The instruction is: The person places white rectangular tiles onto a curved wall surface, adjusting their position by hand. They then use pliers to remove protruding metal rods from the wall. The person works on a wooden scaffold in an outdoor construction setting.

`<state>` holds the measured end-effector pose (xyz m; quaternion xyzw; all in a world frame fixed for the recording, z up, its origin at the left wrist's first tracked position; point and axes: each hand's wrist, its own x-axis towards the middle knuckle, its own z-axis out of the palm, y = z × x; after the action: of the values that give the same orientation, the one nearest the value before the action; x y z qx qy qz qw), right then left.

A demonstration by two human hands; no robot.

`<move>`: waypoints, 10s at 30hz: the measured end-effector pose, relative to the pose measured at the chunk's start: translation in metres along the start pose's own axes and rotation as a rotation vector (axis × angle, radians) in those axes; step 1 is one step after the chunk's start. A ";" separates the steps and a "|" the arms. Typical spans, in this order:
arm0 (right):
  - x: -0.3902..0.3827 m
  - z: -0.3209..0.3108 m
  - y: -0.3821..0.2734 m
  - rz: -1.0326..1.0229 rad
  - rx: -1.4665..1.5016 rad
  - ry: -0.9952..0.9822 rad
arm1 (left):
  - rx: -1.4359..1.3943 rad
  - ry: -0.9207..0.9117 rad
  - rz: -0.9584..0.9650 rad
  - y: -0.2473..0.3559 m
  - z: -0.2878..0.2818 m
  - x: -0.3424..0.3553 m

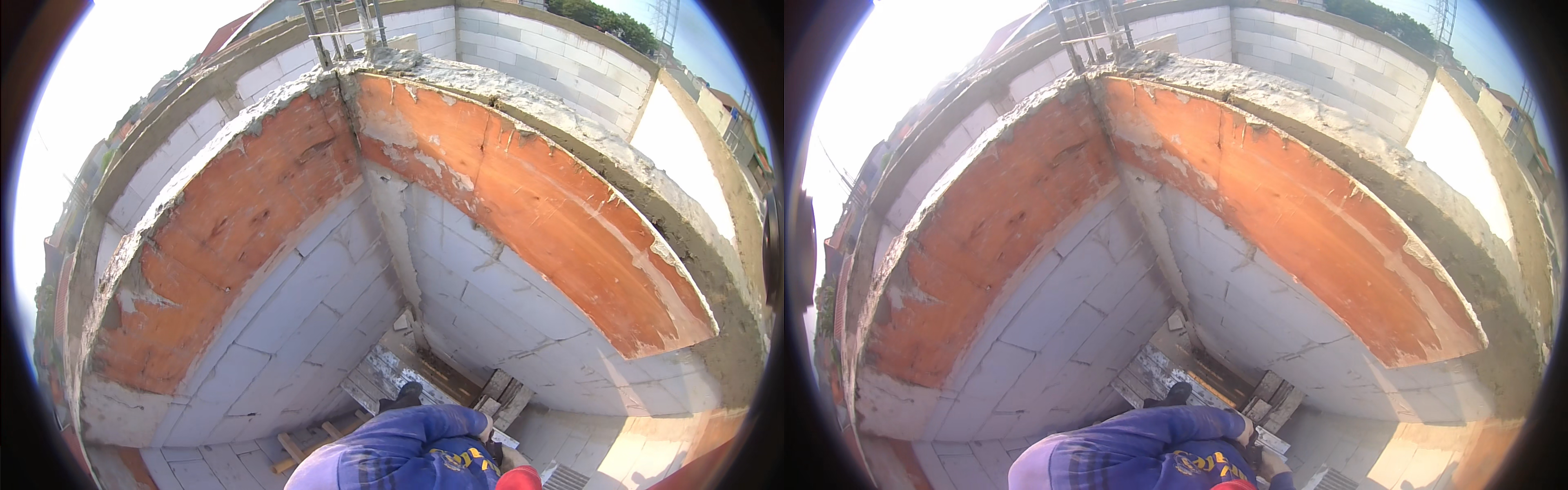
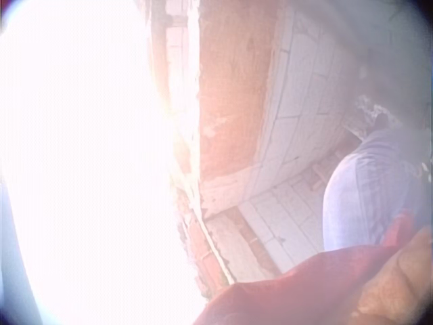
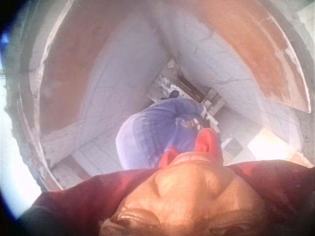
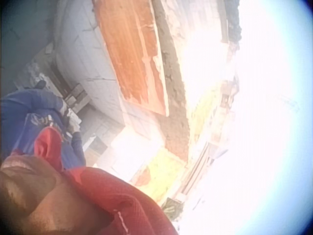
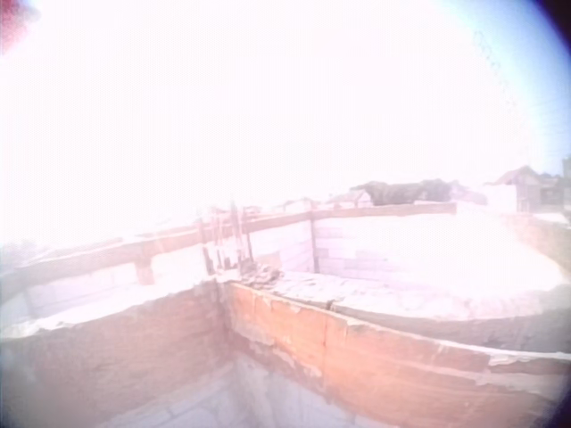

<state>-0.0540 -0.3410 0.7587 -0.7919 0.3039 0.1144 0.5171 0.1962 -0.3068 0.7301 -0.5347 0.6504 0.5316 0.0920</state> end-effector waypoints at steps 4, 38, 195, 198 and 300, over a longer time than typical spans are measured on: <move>-0.013 -0.014 -0.038 -0.099 -0.007 0.032 | -0.047 0.003 0.005 -0.004 -0.006 -0.012; 0.008 -0.021 0.034 0.133 0.059 -0.240 | -0.177 0.121 0.091 -0.029 -0.004 -0.013; 0.061 -0.145 -0.542 -0.107 0.676 0.221 | -1.653 1.347 0.617 -0.123 -0.322 -0.387; 0.079 -0.134 -0.591 -0.205 0.869 0.166 | -1.752 1.231 0.755 -0.134 -0.354 -0.398; 0.152 -0.162 -0.667 -0.835 1.739 -0.119 | -0.126 1.772 0.370 0.046 -0.342 -0.592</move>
<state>0.4442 -0.3533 1.2541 -0.1696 -0.0503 -0.3035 0.9363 0.5566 -0.2294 1.3072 -0.6388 0.5281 -0.0338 -0.5585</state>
